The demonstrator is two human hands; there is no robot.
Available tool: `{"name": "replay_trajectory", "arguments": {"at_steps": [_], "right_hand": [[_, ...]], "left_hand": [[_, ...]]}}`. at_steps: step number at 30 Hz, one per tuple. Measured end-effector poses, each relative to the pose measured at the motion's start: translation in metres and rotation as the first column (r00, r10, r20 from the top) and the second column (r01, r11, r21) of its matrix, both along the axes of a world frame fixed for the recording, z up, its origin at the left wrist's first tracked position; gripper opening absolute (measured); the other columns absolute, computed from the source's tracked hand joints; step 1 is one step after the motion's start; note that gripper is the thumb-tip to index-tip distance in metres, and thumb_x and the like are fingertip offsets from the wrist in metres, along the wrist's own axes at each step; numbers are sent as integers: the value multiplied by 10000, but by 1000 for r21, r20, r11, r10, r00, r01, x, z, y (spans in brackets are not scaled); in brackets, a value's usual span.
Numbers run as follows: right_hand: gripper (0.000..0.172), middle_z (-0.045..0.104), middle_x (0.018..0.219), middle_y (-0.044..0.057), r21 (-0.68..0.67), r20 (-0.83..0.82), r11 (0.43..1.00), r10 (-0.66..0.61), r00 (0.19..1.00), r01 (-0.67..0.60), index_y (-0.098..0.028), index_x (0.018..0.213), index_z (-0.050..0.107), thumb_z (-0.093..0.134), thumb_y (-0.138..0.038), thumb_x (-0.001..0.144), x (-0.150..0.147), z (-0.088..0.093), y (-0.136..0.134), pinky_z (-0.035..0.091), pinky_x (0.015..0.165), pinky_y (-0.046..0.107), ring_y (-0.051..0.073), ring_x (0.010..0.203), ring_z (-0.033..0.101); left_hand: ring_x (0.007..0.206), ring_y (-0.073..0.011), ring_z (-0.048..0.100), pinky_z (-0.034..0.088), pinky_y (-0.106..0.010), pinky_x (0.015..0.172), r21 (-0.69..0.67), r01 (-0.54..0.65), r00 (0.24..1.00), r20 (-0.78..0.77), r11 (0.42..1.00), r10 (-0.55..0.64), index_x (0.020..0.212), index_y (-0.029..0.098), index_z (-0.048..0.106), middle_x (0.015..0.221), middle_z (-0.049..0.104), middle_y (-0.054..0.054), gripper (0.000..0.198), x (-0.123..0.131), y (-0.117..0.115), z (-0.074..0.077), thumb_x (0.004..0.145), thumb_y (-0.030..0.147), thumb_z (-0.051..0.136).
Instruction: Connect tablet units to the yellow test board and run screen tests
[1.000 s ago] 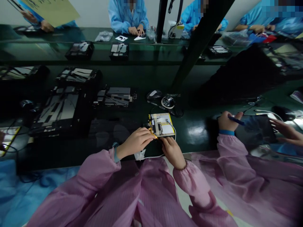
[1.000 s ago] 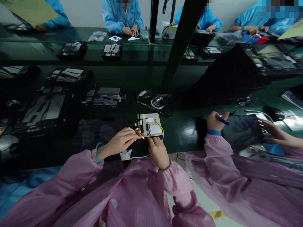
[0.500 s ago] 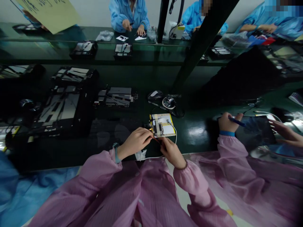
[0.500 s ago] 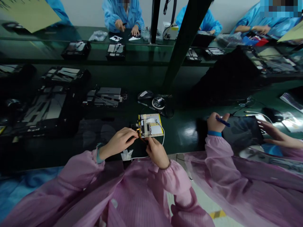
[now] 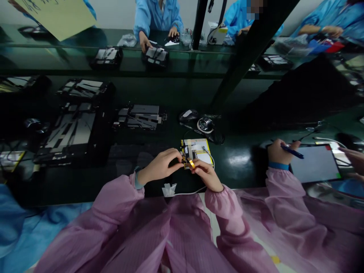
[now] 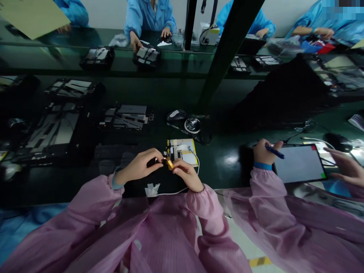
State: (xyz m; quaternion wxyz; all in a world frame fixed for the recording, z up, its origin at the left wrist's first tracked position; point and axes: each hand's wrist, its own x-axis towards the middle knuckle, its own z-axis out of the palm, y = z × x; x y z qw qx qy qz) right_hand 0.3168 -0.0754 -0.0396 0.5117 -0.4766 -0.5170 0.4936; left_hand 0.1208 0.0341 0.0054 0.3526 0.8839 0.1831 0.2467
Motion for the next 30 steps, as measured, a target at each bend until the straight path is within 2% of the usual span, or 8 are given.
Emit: {"name": "replay_trajectory", "arguments": {"at_steps": [2,4,7,10,14,21,25,30], "right_hand": [[295,577,875,45,77,114,993,-93,989,84,-199,775,630,591,-467,892,-4,3,4,464,814,335,177,858,568],[270,592,911,54,108,197,988,-129,972,109,-201,783,631,572,-432,911,-9,5,8,461,819,337,182,884,572],[205,617,796,26,90,237,990,-128,963,110,-203,832,584,521,-365,942,-14,4,11,462,755,311,162,778,583],[122,586,686,-16,85,289,991,-126,949,105,-207,858,528,471,-271,946,-19,4,13,450,708,284,141,686,566],[181,631,840,23,122,370,992,-71,926,27,-207,922,565,387,-173,929,-22,5,17,459,726,282,151,788,593],[192,653,826,47,206,456,976,-157,876,68,-208,934,636,468,-296,965,-30,6,24,478,720,305,172,767,595],[217,633,738,29,246,444,963,-209,871,106,-205,921,640,433,-250,972,-33,8,26,480,717,314,171,736,580],[206,654,810,45,280,459,957,-203,865,76,-195,963,627,421,-203,961,-34,7,27,481,716,321,167,741,580]], "left_hand": [[858,-151,625,496,-283,795,-51,-48,999,-3,998,48,973,188,578,898,657,-26,57,-2,1,3,928,203,547],[875,-149,631,494,-278,807,-56,-60,998,-5,997,60,1042,193,597,924,668,-27,124,-4,1,4,940,196,526],[880,-146,621,492,-271,802,-38,-59,998,3,998,59,995,200,628,931,657,-28,106,-6,0,2,935,207,541],[844,-148,612,490,-282,786,-48,-112,994,-6,993,112,913,197,615,879,644,-20,55,-7,-2,1,924,212,562],[825,-154,607,492,-297,777,-31,-149,989,-24,988,148,882,197,587,853,635,-18,67,-7,-5,0,931,208,543],[849,-160,610,495,-319,809,4,-163,986,-35,987,163,885,202,587,871,653,-21,76,-6,-5,-5,936,224,535],[868,-165,620,502,-331,827,17,-171,985,-27,985,171,873,205,591,868,656,-22,97,-6,-5,-6,940,238,528],[887,-164,623,502,-362,904,71,-163,986,-22,984,164,877,208,574,868,652,-17,82,-6,-4,-8,941,230,528]]}}
